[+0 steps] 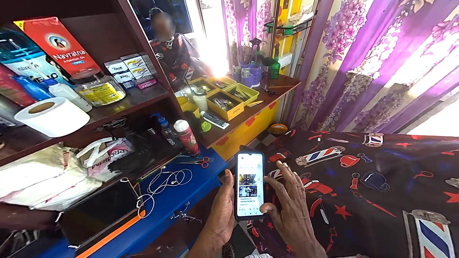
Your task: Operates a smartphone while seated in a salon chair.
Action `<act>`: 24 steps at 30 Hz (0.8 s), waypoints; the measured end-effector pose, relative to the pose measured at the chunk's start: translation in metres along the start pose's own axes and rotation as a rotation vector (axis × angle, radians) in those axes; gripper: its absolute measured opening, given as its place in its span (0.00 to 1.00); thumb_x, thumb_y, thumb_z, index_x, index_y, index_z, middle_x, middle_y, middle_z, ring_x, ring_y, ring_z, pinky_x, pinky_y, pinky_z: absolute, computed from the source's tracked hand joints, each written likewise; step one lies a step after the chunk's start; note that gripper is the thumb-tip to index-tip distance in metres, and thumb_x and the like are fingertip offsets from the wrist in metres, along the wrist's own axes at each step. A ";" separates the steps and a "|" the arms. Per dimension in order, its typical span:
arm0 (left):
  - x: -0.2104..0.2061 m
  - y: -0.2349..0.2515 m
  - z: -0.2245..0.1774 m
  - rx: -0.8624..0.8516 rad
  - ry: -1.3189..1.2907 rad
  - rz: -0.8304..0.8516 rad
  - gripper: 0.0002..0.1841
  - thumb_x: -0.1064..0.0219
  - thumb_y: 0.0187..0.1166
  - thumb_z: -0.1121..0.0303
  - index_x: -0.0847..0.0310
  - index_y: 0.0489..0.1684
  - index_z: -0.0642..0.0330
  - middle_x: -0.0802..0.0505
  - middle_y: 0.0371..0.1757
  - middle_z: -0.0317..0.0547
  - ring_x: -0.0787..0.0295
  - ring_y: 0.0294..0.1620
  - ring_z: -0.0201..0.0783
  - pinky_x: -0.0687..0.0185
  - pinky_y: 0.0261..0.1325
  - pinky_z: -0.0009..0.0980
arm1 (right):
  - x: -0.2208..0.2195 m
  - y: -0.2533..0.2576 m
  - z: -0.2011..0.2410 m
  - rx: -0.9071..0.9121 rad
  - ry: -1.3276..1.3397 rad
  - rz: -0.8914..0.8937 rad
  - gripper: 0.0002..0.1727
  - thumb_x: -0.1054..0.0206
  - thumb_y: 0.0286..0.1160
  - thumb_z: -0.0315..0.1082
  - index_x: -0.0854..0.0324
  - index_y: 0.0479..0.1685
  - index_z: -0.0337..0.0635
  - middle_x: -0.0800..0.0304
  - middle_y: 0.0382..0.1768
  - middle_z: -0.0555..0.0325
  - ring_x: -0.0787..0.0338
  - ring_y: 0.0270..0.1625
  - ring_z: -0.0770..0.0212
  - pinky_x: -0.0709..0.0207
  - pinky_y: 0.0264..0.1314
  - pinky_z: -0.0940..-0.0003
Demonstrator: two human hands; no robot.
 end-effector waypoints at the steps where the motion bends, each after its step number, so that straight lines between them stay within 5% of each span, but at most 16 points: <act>1: 0.000 0.000 0.000 -0.004 0.001 0.005 0.39 0.75 0.92 0.42 0.39 0.87 0.62 0.20 0.77 0.62 0.21 0.76 0.55 0.25 0.77 0.56 | -0.001 -0.001 0.004 0.014 0.006 0.012 0.39 0.51 0.74 0.78 0.19 0.73 0.66 0.35 0.89 0.58 0.43 0.93 0.49 0.49 0.92 0.36; 14: 0.007 -0.003 0.000 0.006 0.004 -0.060 0.38 0.72 0.92 0.41 0.37 0.86 0.61 0.18 0.75 0.61 0.20 0.75 0.54 0.24 0.76 0.55 | -0.026 -0.009 0.029 0.139 -0.062 0.123 0.38 0.49 0.71 0.80 0.19 0.74 0.74 0.32 0.88 0.57 0.40 0.93 0.47 0.55 0.93 0.31; 24: 0.008 -0.005 -0.001 -0.003 0.028 -0.038 0.39 0.73 0.91 0.39 0.38 0.87 0.60 0.19 0.76 0.60 0.21 0.76 0.54 0.25 0.78 0.55 | -0.001 -0.009 0.012 0.042 0.007 -0.028 0.37 0.56 0.79 0.76 0.20 0.74 0.67 0.33 0.88 0.57 0.43 0.94 0.48 0.53 0.94 0.34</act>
Point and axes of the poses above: each hand's wrist, its own y-axis towards the middle knuckle, its own x-axis out of the back of the hand, z = x × y, the point moved 10 cm from there along y, towards the middle knuckle
